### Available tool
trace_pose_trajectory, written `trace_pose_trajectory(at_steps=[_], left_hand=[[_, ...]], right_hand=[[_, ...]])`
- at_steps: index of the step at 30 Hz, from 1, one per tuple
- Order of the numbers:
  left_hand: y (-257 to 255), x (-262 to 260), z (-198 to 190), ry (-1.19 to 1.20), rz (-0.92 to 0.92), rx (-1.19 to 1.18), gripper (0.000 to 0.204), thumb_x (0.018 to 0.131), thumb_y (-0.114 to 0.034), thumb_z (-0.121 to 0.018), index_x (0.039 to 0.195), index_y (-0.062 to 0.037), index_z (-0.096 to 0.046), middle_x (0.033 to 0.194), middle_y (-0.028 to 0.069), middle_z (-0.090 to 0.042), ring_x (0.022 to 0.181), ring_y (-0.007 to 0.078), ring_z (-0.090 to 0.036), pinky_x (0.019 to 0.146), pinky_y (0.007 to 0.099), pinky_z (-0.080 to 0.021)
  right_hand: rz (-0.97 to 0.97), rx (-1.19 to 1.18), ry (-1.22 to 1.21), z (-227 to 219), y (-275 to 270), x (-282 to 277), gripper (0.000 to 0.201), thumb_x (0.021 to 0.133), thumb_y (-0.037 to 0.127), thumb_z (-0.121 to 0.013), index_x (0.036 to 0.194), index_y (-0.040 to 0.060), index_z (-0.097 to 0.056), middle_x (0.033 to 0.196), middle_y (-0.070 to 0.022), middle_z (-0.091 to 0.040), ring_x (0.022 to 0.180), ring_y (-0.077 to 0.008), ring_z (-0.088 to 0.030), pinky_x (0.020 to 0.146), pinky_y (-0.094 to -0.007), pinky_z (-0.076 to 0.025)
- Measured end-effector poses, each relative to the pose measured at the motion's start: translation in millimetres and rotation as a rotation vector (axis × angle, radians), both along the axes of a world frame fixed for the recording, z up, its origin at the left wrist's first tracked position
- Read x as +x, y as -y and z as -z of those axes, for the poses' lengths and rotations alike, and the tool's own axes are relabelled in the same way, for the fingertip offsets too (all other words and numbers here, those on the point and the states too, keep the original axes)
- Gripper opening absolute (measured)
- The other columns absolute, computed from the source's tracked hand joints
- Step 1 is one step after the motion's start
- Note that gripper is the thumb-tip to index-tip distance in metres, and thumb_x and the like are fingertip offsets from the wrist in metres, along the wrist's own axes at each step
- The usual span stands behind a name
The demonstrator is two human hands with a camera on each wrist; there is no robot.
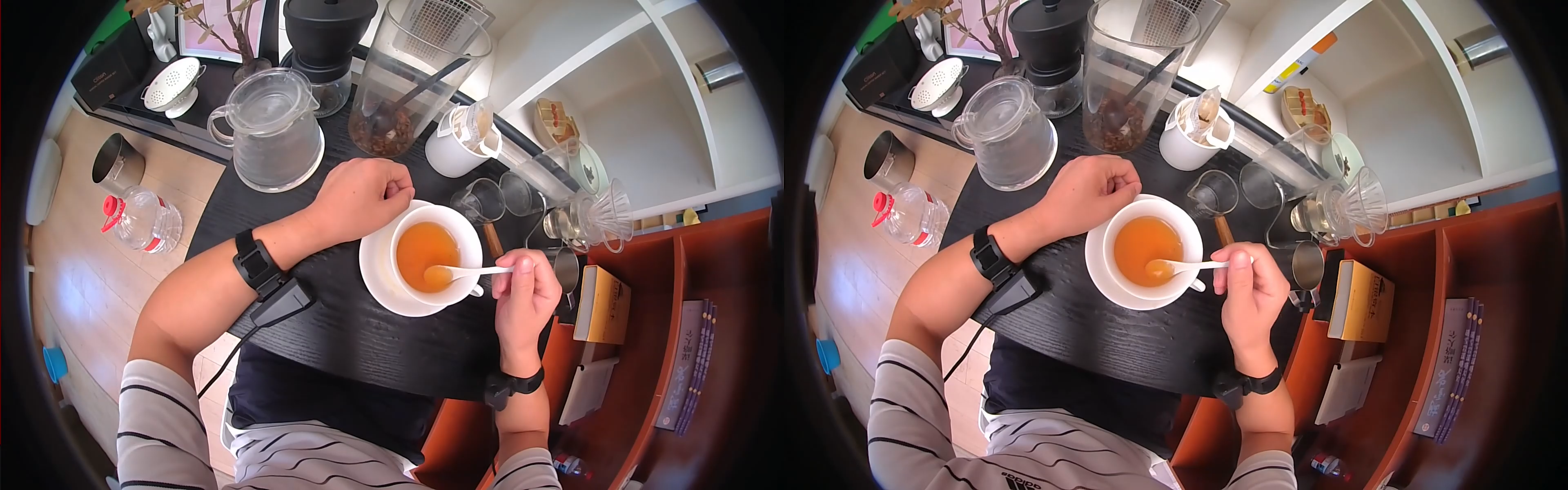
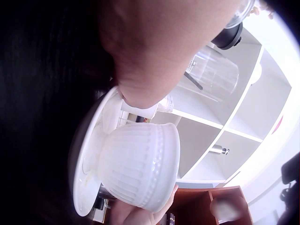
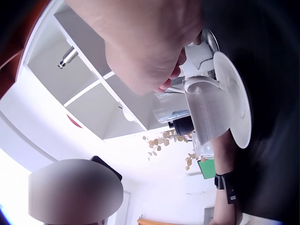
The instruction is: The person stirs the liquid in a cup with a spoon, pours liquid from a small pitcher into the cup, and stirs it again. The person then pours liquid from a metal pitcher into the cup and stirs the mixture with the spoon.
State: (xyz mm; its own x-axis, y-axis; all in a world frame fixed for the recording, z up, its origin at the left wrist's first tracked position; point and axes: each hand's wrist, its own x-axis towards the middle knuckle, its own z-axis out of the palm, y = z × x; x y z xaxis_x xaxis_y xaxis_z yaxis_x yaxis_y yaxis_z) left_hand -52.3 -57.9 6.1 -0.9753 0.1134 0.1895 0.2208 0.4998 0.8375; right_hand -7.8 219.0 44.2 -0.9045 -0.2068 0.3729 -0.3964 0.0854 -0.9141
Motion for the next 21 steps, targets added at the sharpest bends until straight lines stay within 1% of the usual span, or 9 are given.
trace_pose_trajectory(at_steps=[1, 3, 4, 6, 7, 14, 18, 19, 21], left_hand=[[0, 0, 0, -0.001, 0.002, -0.001, 0.015, 0.092, -0.018, -0.073, 0.093, -0.0033, -0.076, 0.075, 0.0064, -0.069, 0.063, 0.0161, -0.064, 0.062, 0.0321, -0.051], [0, 0, 0, 0.005, 0.002, -0.005, 0.016, 0.092, -0.019, -0.073, 0.093, -0.0033, -0.077, 0.075, 0.0066, -0.069, 0.064, 0.0165, -0.064, 0.062, 0.0323, -0.051], [0, 0, 0, 0.011, 0.003, -0.009, 0.016, 0.093, -0.019, -0.073, 0.093, -0.0034, -0.077, 0.075, 0.0069, -0.069, 0.064, 0.0169, -0.065, 0.062, 0.0325, -0.051], [0, -1, 0, 0.003, -0.001, -0.017, 0.017, 0.093, -0.02, -0.073, 0.093, -0.0034, -0.077, 0.076, 0.0071, -0.07, 0.064, 0.0174, -0.065, 0.062, 0.033, -0.052], [0, -1, -1, -0.003, -0.002, -0.026, 0.017, 0.093, -0.02, -0.073, 0.093, -0.0034, -0.077, 0.076, 0.0074, -0.07, 0.065, 0.018, -0.066, 0.063, 0.0335, -0.052], [0, -2, 1, -0.004, -0.001, -0.013, 0.017, 0.092, -0.021, -0.073, 0.093, -0.0038, -0.077, 0.077, 0.0082, -0.071, 0.066, 0.0204, -0.067, 0.064, 0.0349, -0.053], [0, -2, 5, -0.032, 0.0, 0.009, 0.018, 0.093, -0.021, -0.073, 0.093, -0.0041, -0.077, 0.078, 0.0086, -0.072, 0.067, 0.0223, -0.069, 0.065, 0.0361, -0.054], [1, -1, 6, -0.046, -0.003, 0.003, 0.018, 0.093, -0.022, -0.072, 0.092, -0.0042, -0.077, 0.078, 0.0086, -0.073, 0.068, 0.0228, -0.07, 0.066, 0.0367, -0.054], [1, -2, 7, -0.056, -0.006, 0.004, 0.018, 0.093, -0.022, -0.072, 0.092, -0.0045, -0.077, 0.078, 0.0088, -0.073, 0.069, 0.0239, -0.07, 0.066, 0.0376, -0.055]], right_hand=[[0.0, 0.0, -0.001, -1, -1, 0, 0.03, 0.115, 0.021, -0.057, 0.101, -0.0025, -0.069, 0.074, -0.0048, -0.062, 0.061, -0.0075, -0.054, 0.055, -0.0231, -0.04], [-0.104, -0.209, 0.141, -3, -2, -1, 0.032, 0.117, 0.025, -0.053, 0.104, -0.0016, -0.066, 0.069, -0.0029, -0.056, 0.057, -0.008, -0.05, 0.053, -0.0241, -0.038], [-0.104, -0.208, 0.139, -4, -2, -2, 0.032, 0.117, 0.025, -0.053, 0.104, -0.0016, -0.066, 0.069, -0.0029, -0.056, 0.057, -0.008, -0.05, 0.053, -0.0241, -0.038], [-0.128, -0.284, 0.1, -4, -1, -5, 0.034, 0.117, 0.03, -0.053, 0.106, -0.0008, -0.063, 0.065, -0.0017, -0.051, 0.054, -0.009, -0.046, 0.051, -0.0254, -0.037], [-0.133, -0.285, 0.091, -5, -2, -6, 0.037, 0.116, 0.034, -0.054, 0.106, -0.0008, -0.062, 0.066, -0.0017, -0.051, 0.056, -0.0103, -0.046, 0.053, -0.0262, -0.038], [-0.164, -0.302, 0.088, -8, -5, -2, 0.038, 0.116, 0.034, -0.054, 0.107, -0.0014, -0.063, 0.07, -0.0027, -0.053, 0.061, -0.0116, -0.049, 0.058, -0.0274, -0.038], [-0.017, -0.269, 0.043, -13, -17, 23, 0.037, 0.117, 0.03, -0.053, 0.122, -0.0039, -0.065, 0.072, -0.0021, -0.054, 0.063, -0.0121, -0.049, 0.06, -0.0286, -0.039], [0.017, -0.308, 0.027, -10, -24, 30, 0.036, 0.117, 0.029, -0.052, 0.126, -0.0042, -0.065, 0.075, -0.0017, -0.054, 0.064, -0.0123, -0.049, 0.06, -0.0286, -0.039], [0.127, -0.379, -0.009, -5, -40, 50, 0.035, 0.117, 0.027, -0.053, 0.127, -0.0039, -0.065, 0.078, -0.0009, -0.054, 0.064, -0.0109, -0.048, 0.06, -0.0277, -0.037]])
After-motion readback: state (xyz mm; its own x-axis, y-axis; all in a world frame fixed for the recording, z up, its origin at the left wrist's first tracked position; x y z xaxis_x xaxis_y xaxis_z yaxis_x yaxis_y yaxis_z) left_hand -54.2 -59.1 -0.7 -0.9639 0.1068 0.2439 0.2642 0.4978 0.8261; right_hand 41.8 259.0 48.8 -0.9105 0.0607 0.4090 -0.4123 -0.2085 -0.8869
